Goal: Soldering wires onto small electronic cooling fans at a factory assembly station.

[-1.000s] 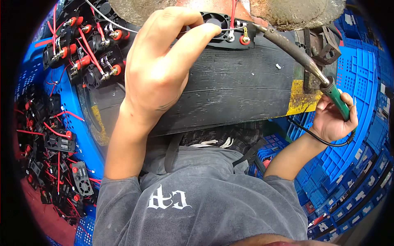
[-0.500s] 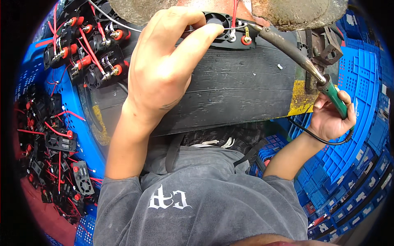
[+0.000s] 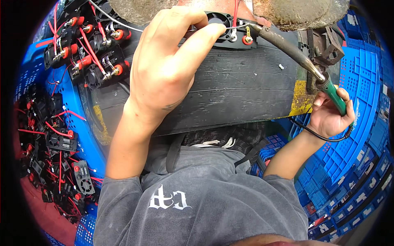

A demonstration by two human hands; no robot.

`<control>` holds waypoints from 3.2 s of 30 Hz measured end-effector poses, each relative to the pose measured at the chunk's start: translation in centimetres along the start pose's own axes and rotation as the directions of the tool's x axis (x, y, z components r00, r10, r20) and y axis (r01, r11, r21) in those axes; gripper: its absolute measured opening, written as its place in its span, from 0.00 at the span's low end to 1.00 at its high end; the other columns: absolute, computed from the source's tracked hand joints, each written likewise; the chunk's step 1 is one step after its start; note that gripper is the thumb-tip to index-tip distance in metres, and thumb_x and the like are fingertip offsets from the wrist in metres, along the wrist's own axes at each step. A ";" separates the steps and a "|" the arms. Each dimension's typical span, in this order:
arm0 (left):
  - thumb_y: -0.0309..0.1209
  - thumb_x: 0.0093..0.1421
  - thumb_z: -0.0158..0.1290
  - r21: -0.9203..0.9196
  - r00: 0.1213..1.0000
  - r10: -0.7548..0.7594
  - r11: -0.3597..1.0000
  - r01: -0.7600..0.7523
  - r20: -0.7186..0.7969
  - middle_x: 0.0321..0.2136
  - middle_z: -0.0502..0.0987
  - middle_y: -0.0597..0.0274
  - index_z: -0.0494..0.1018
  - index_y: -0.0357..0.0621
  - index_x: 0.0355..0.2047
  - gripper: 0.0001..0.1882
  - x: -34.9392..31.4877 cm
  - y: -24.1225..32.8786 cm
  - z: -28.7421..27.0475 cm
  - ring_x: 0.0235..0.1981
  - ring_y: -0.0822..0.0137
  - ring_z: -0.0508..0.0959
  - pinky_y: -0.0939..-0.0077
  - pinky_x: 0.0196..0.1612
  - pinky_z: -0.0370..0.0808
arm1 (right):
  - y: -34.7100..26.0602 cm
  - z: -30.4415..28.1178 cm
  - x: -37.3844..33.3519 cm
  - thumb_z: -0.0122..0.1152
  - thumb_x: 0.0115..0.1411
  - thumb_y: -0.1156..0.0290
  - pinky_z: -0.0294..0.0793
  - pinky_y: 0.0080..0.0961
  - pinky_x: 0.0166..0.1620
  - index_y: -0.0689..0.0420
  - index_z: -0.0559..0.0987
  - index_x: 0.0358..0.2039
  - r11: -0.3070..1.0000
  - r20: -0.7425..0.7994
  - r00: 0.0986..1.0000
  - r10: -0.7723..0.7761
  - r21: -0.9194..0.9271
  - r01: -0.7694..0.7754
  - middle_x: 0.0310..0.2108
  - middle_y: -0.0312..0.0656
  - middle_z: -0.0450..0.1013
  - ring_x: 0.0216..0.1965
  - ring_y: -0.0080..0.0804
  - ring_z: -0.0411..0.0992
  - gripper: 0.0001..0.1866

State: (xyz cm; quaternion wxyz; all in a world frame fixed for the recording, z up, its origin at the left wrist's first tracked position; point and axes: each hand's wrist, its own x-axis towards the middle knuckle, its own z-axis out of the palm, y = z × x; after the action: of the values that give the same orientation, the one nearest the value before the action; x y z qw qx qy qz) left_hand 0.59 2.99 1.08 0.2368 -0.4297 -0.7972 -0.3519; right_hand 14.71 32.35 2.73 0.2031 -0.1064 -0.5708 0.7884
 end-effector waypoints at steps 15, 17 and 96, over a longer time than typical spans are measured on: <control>0.14 0.40 0.51 0.009 1.000 0.010 1.000 -0.010 0.015 0.32 0.72 0.56 0.78 0.36 0.36 0.19 0.1 0.1 0.0 0.32 0.63 0.74 0.75 0.35 0.72 | -0.2 -0.4 -0.1 0.40 0.59 0.55 0.68 0.24 0.20 0.62 0.78 0.36 1.000 -0.029 1.000 -0.013 0.014 0.013 0.37 0.56 0.75 0.18 0.40 0.70 0.24; 0.14 0.40 0.52 0.002 1.000 0.017 1.000 -0.017 0.003 0.32 0.72 0.56 0.78 0.36 0.36 0.19 -0.3 -0.4 0.2 0.32 0.63 0.74 0.75 0.35 0.72 | -0.1 -0.4 -0.1 0.40 0.59 0.55 0.68 0.24 0.18 0.62 0.78 0.36 1.000 -0.063 0.998 -0.025 0.003 0.026 0.38 0.56 0.75 0.18 0.40 0.70 0.24; 0.13 0.40 0.53 0.007 1.000 0.015 1.000 -0.015 -0.016 0.31 0.72 0.55 0.77 0.33 0.34 0.17 0.2 0.3 0.3 0.32 0.61 0.75 0.73 0.37 0.72 | 0.1 -1.3 1.1 0.41 0.59 0.55 0.66 0.24 0.16 0.62 0.78 0.37 1.000 0.000 1.000 0.010 0.017 -0.010 0.36 0.56 0.76 0.19 0.42 0.71 0.24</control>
State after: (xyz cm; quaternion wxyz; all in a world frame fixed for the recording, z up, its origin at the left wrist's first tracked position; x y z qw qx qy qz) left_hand 0.68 3.43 1.10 0.2474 -0.4319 -0.7932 -0.3509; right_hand 14.25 33.89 2.26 0.1999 -0.1074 -0.5637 0.7942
